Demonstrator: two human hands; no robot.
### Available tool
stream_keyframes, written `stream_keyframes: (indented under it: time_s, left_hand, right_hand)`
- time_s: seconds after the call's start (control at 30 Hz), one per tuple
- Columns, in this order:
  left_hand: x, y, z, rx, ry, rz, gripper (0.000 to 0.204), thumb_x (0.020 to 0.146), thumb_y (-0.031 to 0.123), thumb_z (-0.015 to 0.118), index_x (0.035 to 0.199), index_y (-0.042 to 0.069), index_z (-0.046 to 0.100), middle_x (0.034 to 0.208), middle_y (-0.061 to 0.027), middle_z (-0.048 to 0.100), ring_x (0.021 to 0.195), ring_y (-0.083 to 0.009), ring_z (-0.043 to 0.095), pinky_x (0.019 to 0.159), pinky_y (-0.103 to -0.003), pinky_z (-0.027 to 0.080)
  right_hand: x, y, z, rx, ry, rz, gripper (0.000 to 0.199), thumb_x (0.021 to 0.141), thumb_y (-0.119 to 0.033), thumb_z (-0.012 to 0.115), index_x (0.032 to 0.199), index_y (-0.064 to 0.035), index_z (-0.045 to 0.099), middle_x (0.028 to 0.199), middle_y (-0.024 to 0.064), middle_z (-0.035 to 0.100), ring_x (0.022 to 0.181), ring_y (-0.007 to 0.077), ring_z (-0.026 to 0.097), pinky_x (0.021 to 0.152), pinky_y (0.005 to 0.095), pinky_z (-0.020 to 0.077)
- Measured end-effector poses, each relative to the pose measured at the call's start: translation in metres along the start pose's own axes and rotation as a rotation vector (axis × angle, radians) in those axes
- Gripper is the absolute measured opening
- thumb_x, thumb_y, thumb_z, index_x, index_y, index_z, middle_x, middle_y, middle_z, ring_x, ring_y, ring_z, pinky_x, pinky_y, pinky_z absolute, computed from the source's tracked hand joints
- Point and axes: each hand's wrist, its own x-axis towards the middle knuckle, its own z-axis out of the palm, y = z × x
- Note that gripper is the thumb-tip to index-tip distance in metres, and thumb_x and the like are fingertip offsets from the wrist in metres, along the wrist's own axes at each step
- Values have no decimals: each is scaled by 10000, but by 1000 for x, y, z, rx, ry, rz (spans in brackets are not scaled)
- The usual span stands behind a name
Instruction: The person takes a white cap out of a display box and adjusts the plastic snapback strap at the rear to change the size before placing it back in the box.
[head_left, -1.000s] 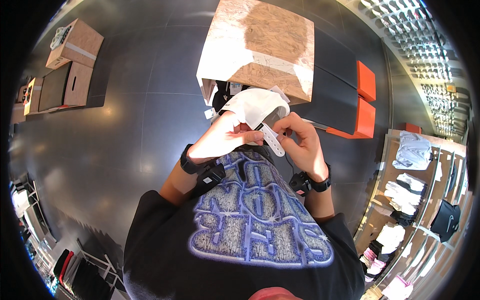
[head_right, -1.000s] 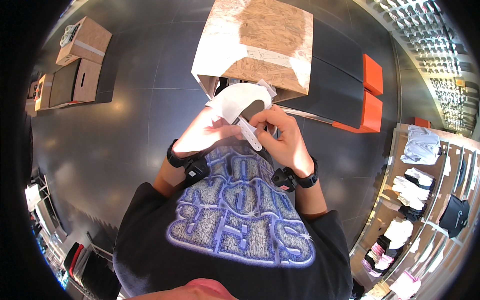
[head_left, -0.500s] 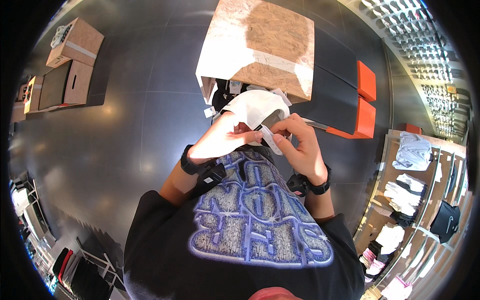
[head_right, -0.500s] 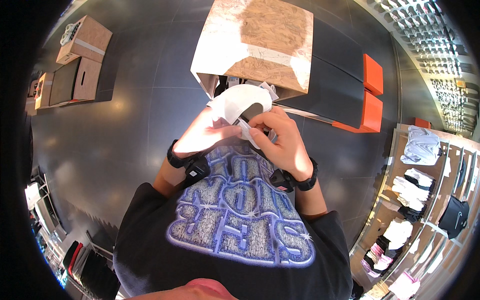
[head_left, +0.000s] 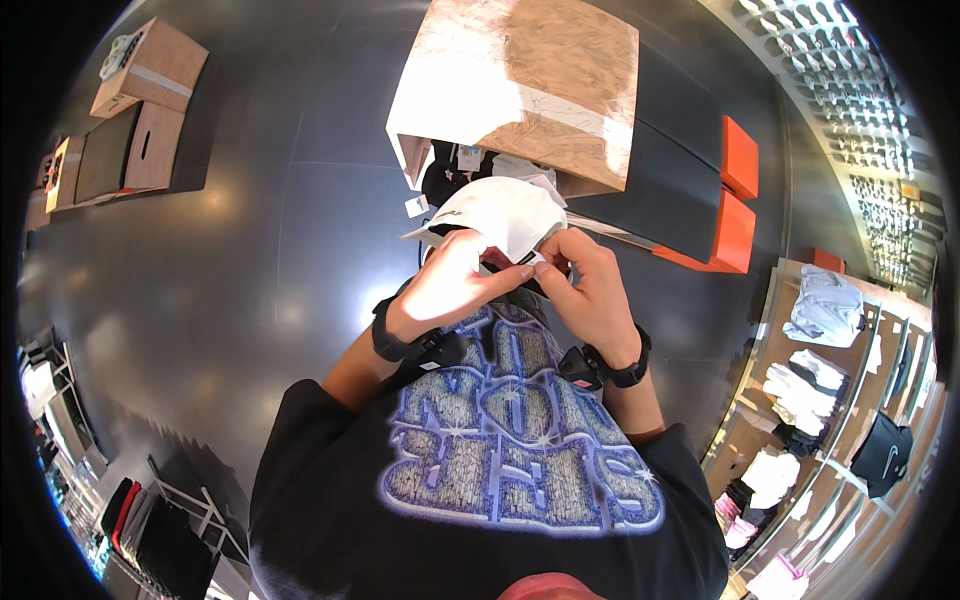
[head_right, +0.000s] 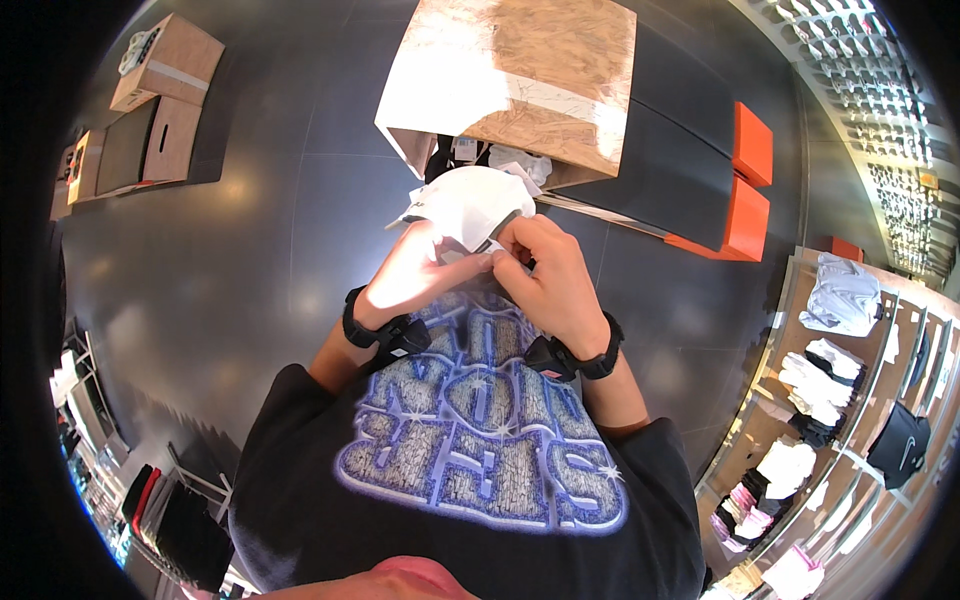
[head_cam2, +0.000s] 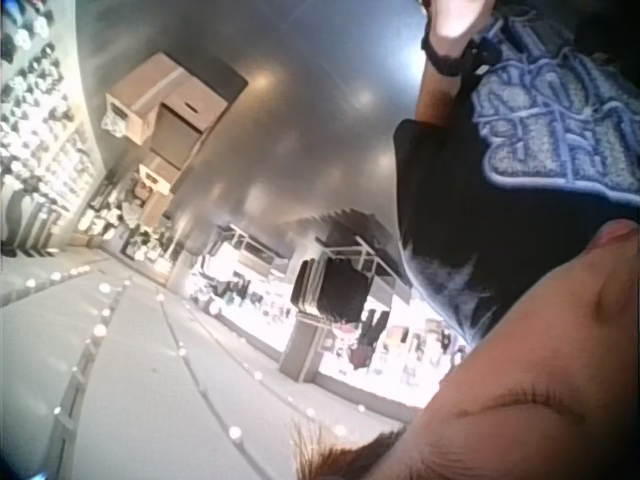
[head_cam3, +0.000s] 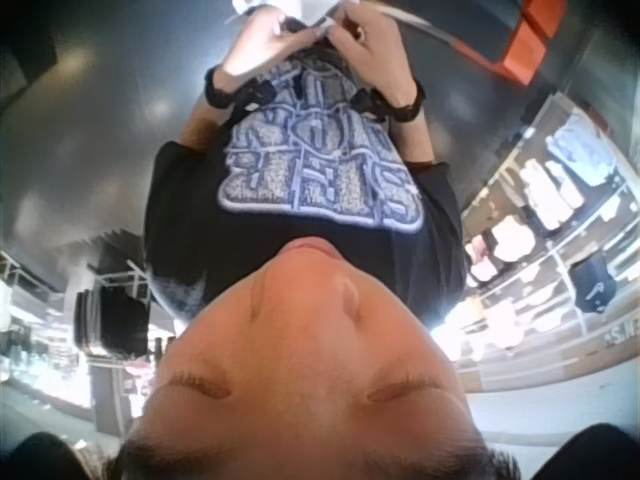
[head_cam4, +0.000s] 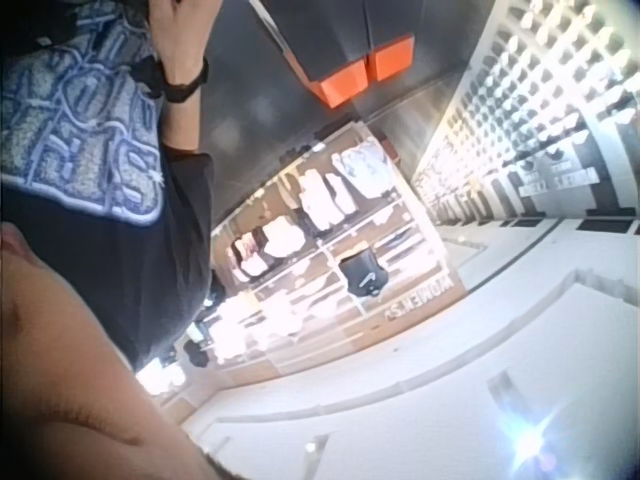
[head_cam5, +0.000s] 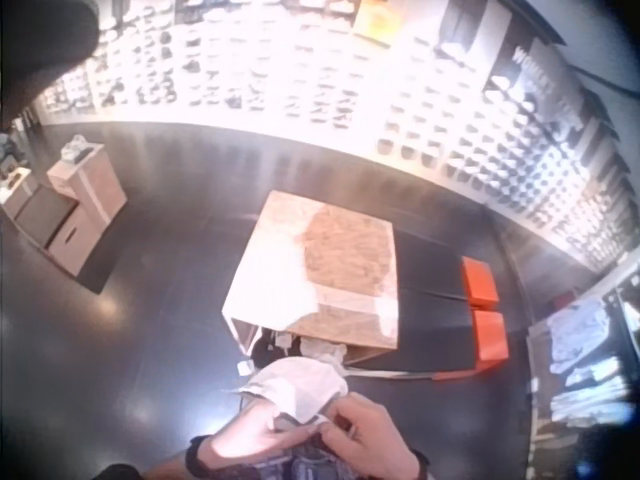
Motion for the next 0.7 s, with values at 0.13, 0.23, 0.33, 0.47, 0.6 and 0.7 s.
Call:
stream_keyframes:
  time_s: [0.13,0.23,0.33,0.47,0.6,0.7]
  left_hand:
    - [2,-7,2,68,-15,-31,187,859,128,693,898,-50,652,782,-99,678,710,-126,640,644,-265,504]
    - [8,-6,9,55,-4,61,181,856,119,690,904,-48,640,785,-91,675,702,-120,630,653,-259,503]
    - [15,-5,20,-51,6,35,181,849,98,684,940,-47,624,804,-82,672,709,-114,620,675,-254,504]
    - [21,-9,26,-23,6,-37,213,837,71,675,1012,-37,618,862,-82,672,754,-120,628,700,-261,506]
    - [31,0,36,27,-1,-121,264,831,75,677,1063,-35,612,905,-92,672,778,-133,632,700,-276,507]
    - [45,7,51,165,-12,-104,271,837,82,673,1070,-40,610,907,-93,671,787,-134,636,708,-282,511]
  right_hand:
    - [-1,11,-4,94,-5,-10,108,782,-65,602,779,20,536,722,100,512,613,173,493,572,288,408]
    - [-1,14,-9,89,-6,15,99,780,-56,602,778,19,538,717,93,510,608,153,489,567,279,403]
    - [-2,18,-20,75,12,0,106,782,-71,609,782,13,545,706,99,505,613,177,496,573,295,410]
    - [-2,20,-24,6,46,-40,114,777,-89,622,781,1,553,698,110,509,633,227,515,587,328,421]
    - [-8,34,-31,-83,69,-71,129,771,-117,630,791,-11,560,708,128,531,695,299,533,627,384,433]
    - [-9,50,-44,-74,99,-103,139,775,-132,630,796,-15,559,722,133,546,731,322,538,649,406,435]
